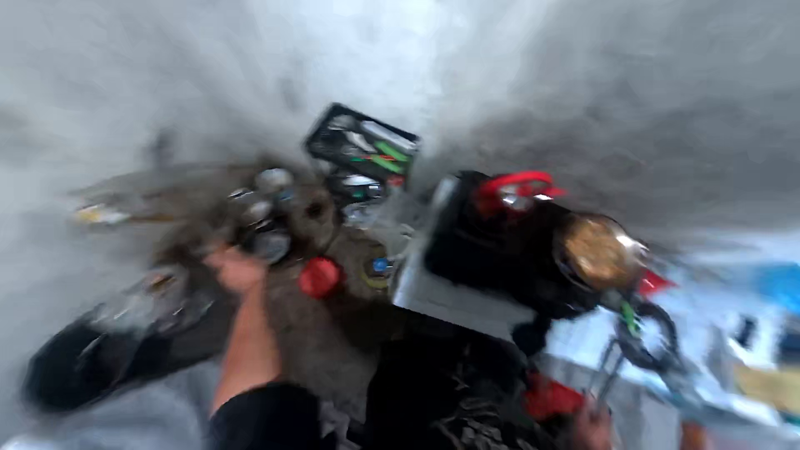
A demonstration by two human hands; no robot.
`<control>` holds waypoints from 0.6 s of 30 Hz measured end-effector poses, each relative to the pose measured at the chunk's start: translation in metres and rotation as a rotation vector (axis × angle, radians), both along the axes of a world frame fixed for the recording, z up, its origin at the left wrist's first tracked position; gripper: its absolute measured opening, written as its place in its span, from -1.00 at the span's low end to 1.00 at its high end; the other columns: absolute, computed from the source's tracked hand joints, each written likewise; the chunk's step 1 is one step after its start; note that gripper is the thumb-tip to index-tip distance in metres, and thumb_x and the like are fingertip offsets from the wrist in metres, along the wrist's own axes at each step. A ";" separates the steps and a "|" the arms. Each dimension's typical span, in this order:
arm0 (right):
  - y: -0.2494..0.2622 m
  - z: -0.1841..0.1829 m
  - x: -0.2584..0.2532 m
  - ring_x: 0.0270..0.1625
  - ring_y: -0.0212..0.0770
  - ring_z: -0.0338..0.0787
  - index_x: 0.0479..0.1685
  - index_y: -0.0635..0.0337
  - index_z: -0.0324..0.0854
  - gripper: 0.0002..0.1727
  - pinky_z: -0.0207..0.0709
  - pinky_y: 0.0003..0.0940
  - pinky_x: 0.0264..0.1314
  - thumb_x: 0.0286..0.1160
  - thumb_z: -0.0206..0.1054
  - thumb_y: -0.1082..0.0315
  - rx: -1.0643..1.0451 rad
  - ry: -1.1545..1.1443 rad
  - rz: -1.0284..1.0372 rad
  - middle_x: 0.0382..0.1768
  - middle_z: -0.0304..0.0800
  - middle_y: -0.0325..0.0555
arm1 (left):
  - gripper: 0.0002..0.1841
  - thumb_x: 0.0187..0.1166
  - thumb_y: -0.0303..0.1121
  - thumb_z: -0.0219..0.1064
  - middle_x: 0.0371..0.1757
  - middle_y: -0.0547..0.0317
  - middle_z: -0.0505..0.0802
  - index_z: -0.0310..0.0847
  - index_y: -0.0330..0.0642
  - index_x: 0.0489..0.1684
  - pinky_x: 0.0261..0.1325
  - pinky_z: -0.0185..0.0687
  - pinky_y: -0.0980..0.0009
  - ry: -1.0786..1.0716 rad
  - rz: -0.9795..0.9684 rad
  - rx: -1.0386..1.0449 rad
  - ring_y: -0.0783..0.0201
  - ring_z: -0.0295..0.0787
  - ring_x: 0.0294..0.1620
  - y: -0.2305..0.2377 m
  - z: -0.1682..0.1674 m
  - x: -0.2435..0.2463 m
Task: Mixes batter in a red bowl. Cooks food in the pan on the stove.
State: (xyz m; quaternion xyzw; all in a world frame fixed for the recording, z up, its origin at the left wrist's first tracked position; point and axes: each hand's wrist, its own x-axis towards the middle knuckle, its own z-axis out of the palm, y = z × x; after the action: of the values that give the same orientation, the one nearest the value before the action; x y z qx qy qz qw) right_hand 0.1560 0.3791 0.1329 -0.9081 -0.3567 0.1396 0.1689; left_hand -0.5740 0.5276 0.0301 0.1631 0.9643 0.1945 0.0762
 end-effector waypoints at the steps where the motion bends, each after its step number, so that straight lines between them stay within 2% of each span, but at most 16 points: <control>1: 0.002 -0.009 0.006 0.29 0.35 0.77 0.55 0.43 0.45 -0.37 0.55 0.32 0.42 0.84 0.08 0.01 0.055 -0.004 -0.054 0.23 0.74 0.48 | -0.31 0.81 -0.03 -0.07 0.57 -0.50 0.51 0.10 -0.35 0.78 0.51 0.43 -0.30 -0.065 -0.042 -0.036 -0.40 0.52 0.53 0.005 0.001 0.001; 2: 0.009 -0.009 0.011 0.21 0.36 0.80 0.55 0.41 0.44 -0.39 0.57 0.35 0.34 0.83 0.11 0.04 0.093 0.014 -0.104 0.17 0.76 0.48 | -0.34 0.81 -0.11 -0.03 0.66 -0.46 0.43 0.15 -0.44 0.75 0.67 0.30 -0.16 -0.142 -0.038 -0.054 -0.32 0.37 0.67 0.011 0.014 0.008; 4: 0.024 0.006 0.019 -0.04 0.20 0.83 0.56 0.33 0.40 -0.44 0.67 0.26 0.11 0.84 0.11 0.05 0.168 0.074 -0.123 -0.03 0.79 0.33 | -0.37 0.85 -0.18 -0.08 0.73 -0.39 0.36 0.11 -0.53 0.73 0.80 0.14 0.06 -0.226 0.025 0.021 -0.14 0.24 0.79 0.013 0.037 0.027; 5: 0.033 0.013 0.025 -0.16 0.11 0.80 0.55 0.30 0.40 -0.46 0.69 0.19 -0.01 0.85 0.08 0.05 0.204 0.099 -0.092 -0.13 0.77 0.24 | -0.38 0.88 -0.16 -0.14 0.72 -0.34 0.39 0.13 -0.52 0.73 0.80 0.16 0.13 -0.232 0.058 0.130 -0.07 0.27 0.78 0.011 0.038 0.033; 6: 0.043 0.021 0.033 -0.24 0.07 0.78 0.52 0.32 0.42 -0.46 0.69 0.16 -0.09 0.85 0.07 0.05 0.229 0.104 -0.051 -0.20 0.76 0.19 | -0.38 0.89 -0.10 -0.16 0.67 -0.30 0.48 0.23 -0.49 0.70 0.74 0.25 0.15 -0.245 0.081 0.260 -0.01 0.39 0.71 0.009 0.039 0.040; 7: 0.053 0.027 0.045 -0.28 0.05 0.78 0.48 0.32 0.46 -0.46 0.70 0.15 -0.14 0.86 0.05 0.04 0.228 0.090 -0.009 -0.23 0.77 0.16 | -0.37 0.89 -0.04 -0.17 0.57 -0.23 0.60 0.33 -0.42 0.65 0.60 0.41 0.17 -0.277 0.087 0.374 0.07 0.55 0.55 0.008 0.046 0.053; 8: 0.065 0.034 0.058 -0.28 0.07 0.81 0.44 0.31 0.52 -0.46 0.71 0.17 -0.13 0.86 0.03 0.01 0.192 0.069 0.022 -0.20 0.80 0.16 | -0.39 0.89 0.01 -0.18 0.35 -0.10 0.71 0.43 -0.34 0.56 0.34 0.58 0.24 -0.314 0.077 0.472 0.21 0.68 0.24 0.006 0.058 0.071; 9: 0.080 0.041 0.074 -0.20 0.14 0.83 0.40 0.30 0.58 -0.45 0.70 0.24 -0.03 0.87 0.03 -0.01 0.131 0.053 0.044 -0.13 0.82 0.22 | -0.42 0.89 0.04 -0.23 0.02 0.11 0.71 0.51 -0.23 0.41 -0.04 0.59 0.36 -0.360 0.043 0.548 0.38 0.62 -0.15 0.004 0.073 0.092; 10: 0.097 0.051 0.088 -0.04 0.22 0.84 0.37 0.31 0.63 -0.43 0.65 0.30 0.13 0.86 0.05 -0.03 0.060 0.040 0.065 -0.03 0.83 0.29 | -0.45 0.90 0.06 -0.28 -0.24 0.30 0.61 0.52 -0.15 0.24 -0.33 0.50 0.47 -0.419 -0.012 0.606 0.49 0.49 -0.43 0.002 0.089 0.113; 11: 0.114 0.062 0.101 0.11 0.28 0.82 0.35 0.32 0.65 -0.42 0.59 0.34 0.28 0.85 0.06 -0.05 -0.012 0.028 0.088 0.05 0.82 0.34 | -0.48 0.91 0.03 -0.30 -0.38 0.41 0.55 0.52 -0.12 0.12 -0.45 0.45 0.54 -0.465 -0.080 0.665 0.56 0.43 -0.56 0.000 0.108 0.136; 13: 0.151 0.078 0.127 0.20 0.32 0.79 0.35 0.29 0.67 -0.39 0.53 0.36 0.36 0.83 0.06 -0.10 -0.090 0.027 0.152 0.09 0.82 0.35 | -0.54 0.92 -0.06 -0.25 -0.47 0.52 0.53 0.52 -0.14 -0.04 -0.49 0.46 0.62 -0.492 -0.214 0.742 0.64 0.43 -0.62 -0.002 0.143 0.186; 14: 0.170 0.085 0.140 0.24 0.31 0.79 0.39 0.27 0.65 -0.38 0.53 0.35 0.38 0.83 0.06 -0.11 -0.120 0.061 0.192 0.13 0.81 0.34 | -0.57 0.92 -0.10 -0.23 -0.44 0.54 0.55 0.52 -0.17 -0.02 -0.45 0.50 0.64 -0.488 -0.294 0.754 0.67 0.47 -0.58 -0.005 0.159 0.213; 15: 0.189 0.090 0.154 0.23 0.26 0.80 0.46 0.24 0.61 -0.38 0.56 0.30 0.37 0.83 0.05 -0.11 -0.155 0.111 0.234 0.17 0.80 0.31 | -0.59 0.91 -0.13 -0.20 -0.37 0.52 0.56 0.52 -0.23 0.04 -0.37 0.53 0.63 -0.483 -0.378 0.753 0.68 0.49 -0.51 -0.008 0.171 0.240; 17: 0.223 0.097 0.178 0.05 0.15 0.83 0.45 0.25 0.58 -0.39 0.66 0.17 0.19 0.85 0.04 -0.11 -0.229 0.193 0.308 0.10 0.80 0.26 | -0.62 0.87 -0.16 -0.08 -0.40 0.50 0.55 0.54 -0.29 -0.02 -0.37 0.50 0.62 -0.461 -0.540 0.746 0.69 0.45 -0.51 -0.010 0.189 0.298; 18: 0.239 0.100 0.188 0.10 0.19 0.83 0.44 0.29 0.60 -0.37 0.63 0.21 0.26 0.85 0.04 -0.11 -0.262 0.213 0.331 0.13 0.79 0.31 | -0.64 0.85 -0.15 -0.05 -0.43 0.51 0.55 0.54 -0.27 -0.05 -0.40 0.49 0.62 -0.475 -0.614 0.723 0.69 0.44 -0.53 -0.009 0.197 0.330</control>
State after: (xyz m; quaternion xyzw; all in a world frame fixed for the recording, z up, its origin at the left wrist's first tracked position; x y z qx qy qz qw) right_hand 0.3443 0.6176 0.2324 -0.8316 -0.4598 0.3055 0.0608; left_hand -0.2441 0.5181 0.2267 0.4053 0.6997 0.5148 0.2847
